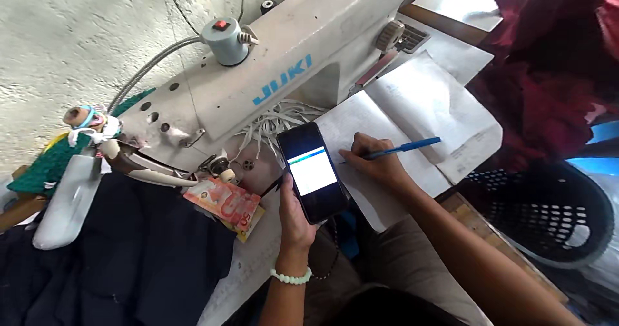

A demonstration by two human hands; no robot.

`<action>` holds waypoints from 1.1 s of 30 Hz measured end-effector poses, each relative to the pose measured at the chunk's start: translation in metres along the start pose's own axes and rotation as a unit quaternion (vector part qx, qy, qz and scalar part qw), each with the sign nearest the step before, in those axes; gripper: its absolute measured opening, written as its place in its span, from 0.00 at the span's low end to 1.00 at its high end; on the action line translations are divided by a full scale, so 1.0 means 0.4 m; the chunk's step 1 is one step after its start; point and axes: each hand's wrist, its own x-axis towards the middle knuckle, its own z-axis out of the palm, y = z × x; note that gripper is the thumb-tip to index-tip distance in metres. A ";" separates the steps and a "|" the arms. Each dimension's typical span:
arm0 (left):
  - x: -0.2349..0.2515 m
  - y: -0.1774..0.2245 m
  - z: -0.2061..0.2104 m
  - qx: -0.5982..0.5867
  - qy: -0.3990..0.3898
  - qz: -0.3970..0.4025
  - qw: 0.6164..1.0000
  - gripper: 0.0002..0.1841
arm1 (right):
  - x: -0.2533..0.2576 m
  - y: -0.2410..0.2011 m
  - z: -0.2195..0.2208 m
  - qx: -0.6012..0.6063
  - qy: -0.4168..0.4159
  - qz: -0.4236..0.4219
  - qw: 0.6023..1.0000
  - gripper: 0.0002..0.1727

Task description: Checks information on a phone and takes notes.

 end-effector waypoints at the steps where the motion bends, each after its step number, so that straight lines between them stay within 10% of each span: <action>1: 0.000 -0.001 -0.001 0.000 -0.001 0.000 1.000 0.27 | 0.000 0.001 0.002 -0.010 -0.001 -0.006 1.000 0.15; 33: 0.003 -0.004 -0.004 0.012 -0.002 0.002 1.000 0.28 | -0.004 0.009 0.008 -0.034 0.014 -0.024 0.999 0.14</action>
